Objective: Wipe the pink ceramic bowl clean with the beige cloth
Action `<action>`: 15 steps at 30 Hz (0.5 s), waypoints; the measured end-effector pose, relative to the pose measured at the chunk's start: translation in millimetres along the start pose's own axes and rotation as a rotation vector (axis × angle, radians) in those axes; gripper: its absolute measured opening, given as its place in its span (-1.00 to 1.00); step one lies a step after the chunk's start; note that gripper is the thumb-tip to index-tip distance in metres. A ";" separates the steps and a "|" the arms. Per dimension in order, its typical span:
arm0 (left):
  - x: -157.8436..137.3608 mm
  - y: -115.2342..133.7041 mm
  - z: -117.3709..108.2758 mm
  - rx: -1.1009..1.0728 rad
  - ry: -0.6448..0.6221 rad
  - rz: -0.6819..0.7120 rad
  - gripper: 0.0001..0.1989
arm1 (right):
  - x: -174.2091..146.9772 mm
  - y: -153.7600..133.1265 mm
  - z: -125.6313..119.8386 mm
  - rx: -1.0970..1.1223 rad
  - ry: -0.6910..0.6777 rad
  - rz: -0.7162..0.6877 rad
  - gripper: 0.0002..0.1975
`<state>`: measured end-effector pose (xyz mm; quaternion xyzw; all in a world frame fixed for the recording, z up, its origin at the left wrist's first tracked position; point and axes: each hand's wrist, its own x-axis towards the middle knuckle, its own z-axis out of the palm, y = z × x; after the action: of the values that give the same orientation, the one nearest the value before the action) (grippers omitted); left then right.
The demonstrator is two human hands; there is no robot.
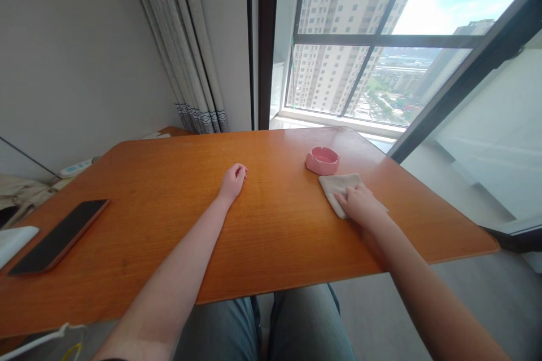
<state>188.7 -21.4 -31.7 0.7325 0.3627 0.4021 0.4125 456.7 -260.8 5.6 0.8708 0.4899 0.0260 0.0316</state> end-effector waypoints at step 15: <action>-2.7 5.9 5.3 0.192 -0.258 0.102 -0.84 | 55.2 -193.1 5.8 0.712 0.245 -0.686 -0.50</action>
<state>193.4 -27.7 -29.0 0.8316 0.3058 0.2885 0.3629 321.3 -113.7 -14.9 0.6072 0.7262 -0.0527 -0.3181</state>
